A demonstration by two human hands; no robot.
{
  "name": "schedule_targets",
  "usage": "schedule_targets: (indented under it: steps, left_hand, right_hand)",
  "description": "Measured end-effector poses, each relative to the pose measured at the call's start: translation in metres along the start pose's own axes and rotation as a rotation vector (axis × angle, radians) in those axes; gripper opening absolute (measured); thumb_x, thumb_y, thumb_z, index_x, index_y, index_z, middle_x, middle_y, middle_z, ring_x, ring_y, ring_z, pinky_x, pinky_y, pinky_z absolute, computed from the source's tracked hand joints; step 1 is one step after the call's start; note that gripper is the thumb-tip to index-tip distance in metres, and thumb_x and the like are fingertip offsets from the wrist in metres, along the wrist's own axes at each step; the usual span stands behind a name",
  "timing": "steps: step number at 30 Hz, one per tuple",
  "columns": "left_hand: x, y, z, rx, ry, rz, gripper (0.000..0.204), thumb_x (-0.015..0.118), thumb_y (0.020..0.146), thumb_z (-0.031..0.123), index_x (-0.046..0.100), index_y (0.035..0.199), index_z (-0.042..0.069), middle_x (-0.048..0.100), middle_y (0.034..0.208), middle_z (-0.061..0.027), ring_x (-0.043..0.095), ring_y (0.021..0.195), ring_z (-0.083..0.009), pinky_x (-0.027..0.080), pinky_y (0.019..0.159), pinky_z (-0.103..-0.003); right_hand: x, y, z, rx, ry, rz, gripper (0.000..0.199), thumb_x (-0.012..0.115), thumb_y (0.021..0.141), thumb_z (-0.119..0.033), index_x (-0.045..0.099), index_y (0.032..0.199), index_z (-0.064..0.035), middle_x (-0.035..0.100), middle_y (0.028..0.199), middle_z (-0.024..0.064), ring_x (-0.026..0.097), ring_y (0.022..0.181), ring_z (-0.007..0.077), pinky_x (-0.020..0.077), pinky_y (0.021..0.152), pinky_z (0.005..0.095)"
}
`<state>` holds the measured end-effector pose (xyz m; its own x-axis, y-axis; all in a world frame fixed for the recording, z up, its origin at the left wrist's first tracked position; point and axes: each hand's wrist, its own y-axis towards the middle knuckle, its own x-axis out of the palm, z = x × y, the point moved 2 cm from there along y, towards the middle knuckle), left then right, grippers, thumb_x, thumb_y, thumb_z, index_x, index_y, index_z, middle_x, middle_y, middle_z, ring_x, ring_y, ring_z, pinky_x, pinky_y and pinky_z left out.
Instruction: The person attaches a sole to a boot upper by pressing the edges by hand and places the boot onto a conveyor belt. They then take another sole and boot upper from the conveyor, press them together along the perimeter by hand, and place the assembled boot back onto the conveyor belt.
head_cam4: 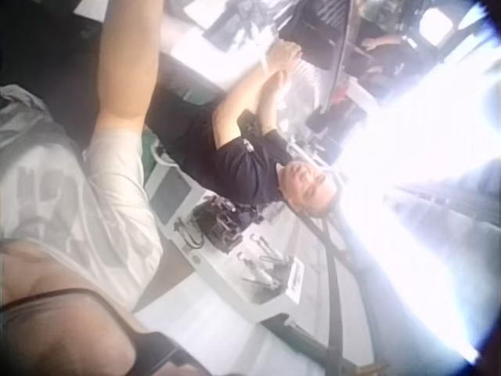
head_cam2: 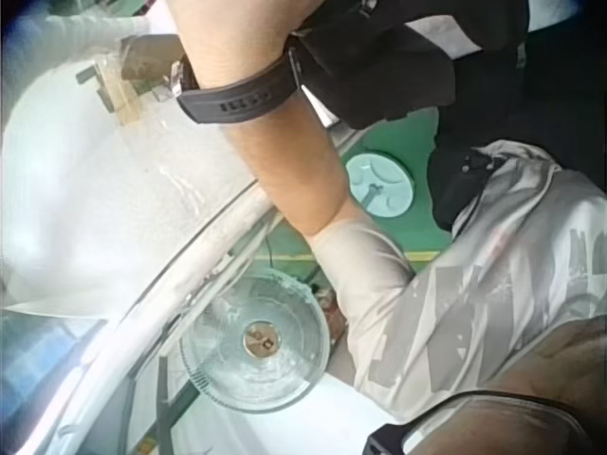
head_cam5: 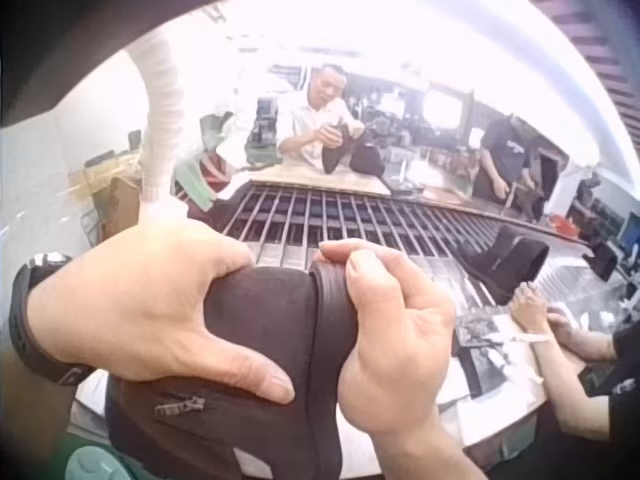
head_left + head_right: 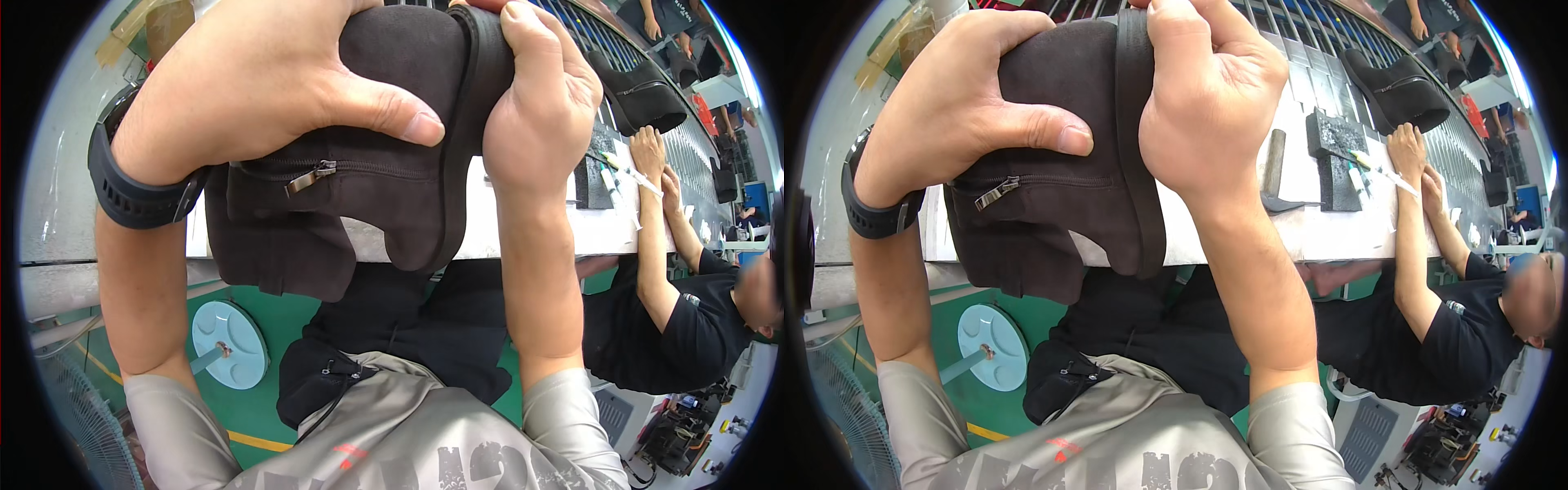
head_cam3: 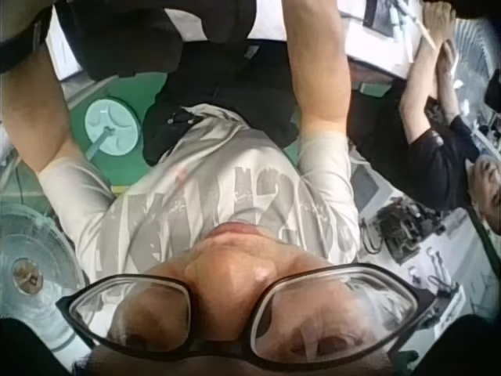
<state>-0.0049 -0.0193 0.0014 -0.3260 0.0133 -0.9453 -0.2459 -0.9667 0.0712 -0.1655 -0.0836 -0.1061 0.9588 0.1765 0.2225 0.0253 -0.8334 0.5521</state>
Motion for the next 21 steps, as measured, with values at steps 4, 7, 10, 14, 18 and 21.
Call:
schedule_targets:
  steps: [4, 7, 10, 14, 18, 21]
  left_hand:
    - [0.002, 0.0, -0.009, 0.127, 0.084, 0.061, 0.075, 0.094, 0.074, 0.063, 0.073, 0.084, -0.008, 0.071, 0.075, -0.0201, 0.07, 0.069, -0.033, 0.058, 0.068, -0.038]
    - [0.016, 0.008, -0.032, 0.132, 0.002, 0.074, 0.071, 0.098, 0.07, 0.055, 0.073, 0.093, -0.008, 0.069, 0.077, -0.0207, 0.068, 0.073, -0.0319, 0.056, 0.074, -0.039]
    - [0.02, 0.003, -0.036, 0.232, -0.079, 0.197, 0.074, 0.102, 0.065, 0.049, 0.072, 0.1, -0.009, 0.064, 0.076, -0.0226, 0.064, 0.074, -0.0336, 0.052, 0.075, -0.04]
    - [0.018, -0.003, -0.032, 0.334, 0.05, 0.307, 0.073, 0.102, 0.063, 0.049, 0.072, 0.097, -0.008, 0.06, 0.074, -0.0235, 0.06, 0.07, -0.0363, 0.05, 0.07, -0.042]
    - [0.017, -0.009, -0.021, 0.372, 0.125, 0.315, 0.074, 0.102, 0.062, 0.049, 0.071, 0.099, -0.007, 0.061, 0.076, -0.0231, 0.059, 0.07, -0.0383, 0.05, 0.068, -0.042]
    - [0.02, -0.014, -0.02, 0.285, 0.041, 0.274, 0.076, 0.101, 0.061, 0.05, 0.071, 0.101, -0.006, 0.063, 0.077, -0.0223, 0.061, 0.072, -0.0411, 0.051, 0.069, -0.043]
  right_hand:
    - [0.005, -0.002, 0.0, -0.087, -0.085, 0.042, 0.028, 0.058, 0.107, -0.012, 0.077, 0.108, 0.0074, 0.076, 0.097, 0.006, 0.064, 0.088, 0.0087, 0.0483, 0.083, 0.0242]
    - [-0.003, -0.003, 0.004, -0.079, -0.087, 0.038, 0.028, 0.059, 0.108, -0.014, 0.076, 0.113, 0.007, 0.075, 0.101, 0.0065, 0.064, 0.091, 0.0086, 0.0483, 0.085, 0.0242]
    - [-0.005, 0.0, 0.001, -0.109, -0.104, -0.009, 0.032, 0.058, 0.108, -0.017, 0.076, 0.118, 0.0076, 0.078, 0.109, 0.0131, 0.069, 0.099, 0.0151, 0.0511, 0.095, 0.0277]
    - [0.002, -0.003, -0.008, -0.228, -0.131, 0.032, 0.027, 0.06, 0.103, -0.011, 0.079, 0.111, 0.0055, 0.075, 0.095, 0.008, 0.065, 0.087, 0.0117, 0.0475, 0.082, 0.0262]
    - [-0.003, -0.008, -0.015, -0.224, -0.164, 0.025, 0.019, 0.064, 0.101, -0.006, 0.08, 0.107, 0.0029, 0.066, 0.079, -0.004, 0.052, 0.07, 0.0015, 0.0397, 0.063, 0.0209]
    - [-0.007, -0.01, -0.02, -0.228, -0.19, 0.002, 0.019, 0.064, 0.1, -0.005, 0.08, 0.107, 0.0032, 0.066, 0.079, -0.0044, 0.051, 0.07, 0.001, 0.0397, 0.063, 0.0212]
